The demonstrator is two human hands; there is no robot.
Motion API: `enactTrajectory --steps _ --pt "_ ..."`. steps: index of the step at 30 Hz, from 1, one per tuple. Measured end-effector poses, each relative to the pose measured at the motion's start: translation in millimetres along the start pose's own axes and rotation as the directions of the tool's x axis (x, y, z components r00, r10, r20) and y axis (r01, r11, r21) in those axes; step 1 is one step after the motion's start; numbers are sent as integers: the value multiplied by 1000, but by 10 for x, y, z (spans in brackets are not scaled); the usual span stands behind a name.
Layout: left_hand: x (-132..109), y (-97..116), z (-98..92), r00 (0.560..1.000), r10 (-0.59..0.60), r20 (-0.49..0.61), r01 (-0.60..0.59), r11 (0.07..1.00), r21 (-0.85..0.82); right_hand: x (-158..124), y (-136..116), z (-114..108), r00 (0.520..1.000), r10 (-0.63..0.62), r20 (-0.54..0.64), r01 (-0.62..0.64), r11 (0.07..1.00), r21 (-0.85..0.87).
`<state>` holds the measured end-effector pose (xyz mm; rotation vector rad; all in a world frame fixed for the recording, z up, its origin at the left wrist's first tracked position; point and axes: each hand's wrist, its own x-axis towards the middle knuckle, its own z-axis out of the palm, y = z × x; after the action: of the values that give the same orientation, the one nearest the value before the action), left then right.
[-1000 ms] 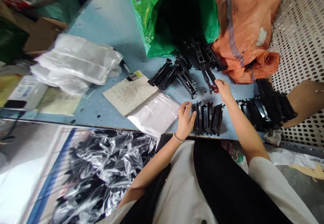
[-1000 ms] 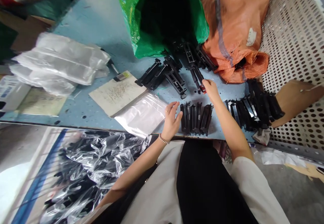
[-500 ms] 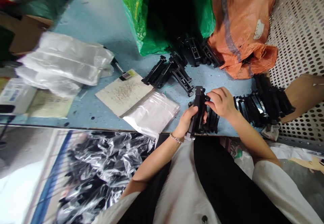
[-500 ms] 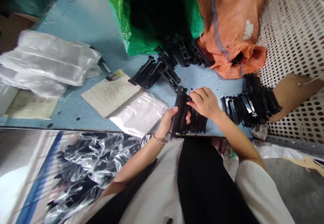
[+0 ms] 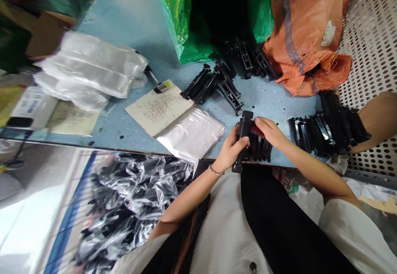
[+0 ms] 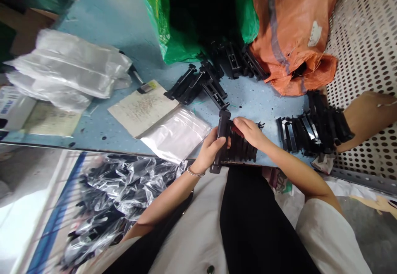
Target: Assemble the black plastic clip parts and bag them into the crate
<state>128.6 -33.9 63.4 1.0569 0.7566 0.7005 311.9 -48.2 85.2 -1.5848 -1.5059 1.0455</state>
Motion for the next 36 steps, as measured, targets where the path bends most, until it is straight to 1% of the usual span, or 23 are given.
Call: enactTrajectory --steps 1,2,4,6,7,9,11,13,15,17,19,21,23,24,25,26,28,29,31,32,33,34,36 --pt "0 25 -5 1000 -22 9 22 999 -35 5 -12 -76 995 -95 -16 92 984 -154" --pt "-3 59 -9 999 -47 20 48 997 -67 13 -25 -155 979 -202 -12 188 929 -319" --pt "-14 143 -15 992 -111 66 118 987 -113 43 -45 -297 917 -390 79 360 729 -583" --pt "-33 224 -16 974 -179 138 197 971 -132 84 -48 -386 841 -485 241 500 524 -690" --pt "-46 254 -12 966 -202 162 224 966 -131 105 -39 -406 808 -506 302 547 455 -703" --pt "-71 289 4 968 -199 153 218 969 -118 145 -6 -397 771 -536 345 591 398 -702" --pt "-87 286 23 984 -156 90 165 980 -109 180 36 -352 773 -555 309 580 419 -699" --pt "-82 258 28 989 -134 58 140 983 -117 211 63 -313 790 -553 264 552 455 -699" --pt "-55 218 4 984 -153 94 166 975 -149 229 60 -309 805 -531 263 536 462 -707" --pt "-14 184 -46 977 -186 104 203 961 -188 213 23 -327 810 -518 276 527 434 -731" --pt "28 166 -99 976 -212 39 215 949 -230 139 -33 -318 795 -545 266 528 406 -746" --pt "62 169 -125 972 -231 -44 211 939 -272 0 -88 -229 757 -598 264 567 398 -722" --pt "78 184 -115 968 -241 -73 209 930 -303 -176 -122 -50 728 -617 300 629 426 -650" --pt "78 190 -101 970 -234 -70 202 927 -316 -264 -129 62 733 -607 308 644 473 -601" --pt "73 190 -88 974 -214 -69 180 928 -327 -344 -130 175 762 -577 295 629 550 -549" --pt "65 182 -83 981 -171 -88 133 933 -333 -409 -128 279 812 -522 261 578 656 -486" --pt "42 134 -116 983 -30 -181 -27 951 -309 -476 -126 424 920 -338 199 387 865 -320" --pt "33 90 -159 970 45 -238 -110 956 -270 -469 -128 456 950 -229 211 278 929 -244" --pt "27 -39 -283 936 134 -324 -197 966 -168 -361 -138 444 950 -64 307 124 976 -178" --pt "32 -122 -349 928 138 -345 -191 974 -125 -260 -142 414 944 -23 331 90 978 -190" --pt "44 -214 -406 926 122 -358 -162 983 -84 -130 -142 381 950 -1 311 76 970 -230" --pt "60 -314 -447 925 103 -365 -124 992 -34 26 -136 353 969 5 246 69 955 -290" --pt "101 -522 -466 922 114 -369 -73 990 123 385 -99 337 999 -26 42 42 891 -453"
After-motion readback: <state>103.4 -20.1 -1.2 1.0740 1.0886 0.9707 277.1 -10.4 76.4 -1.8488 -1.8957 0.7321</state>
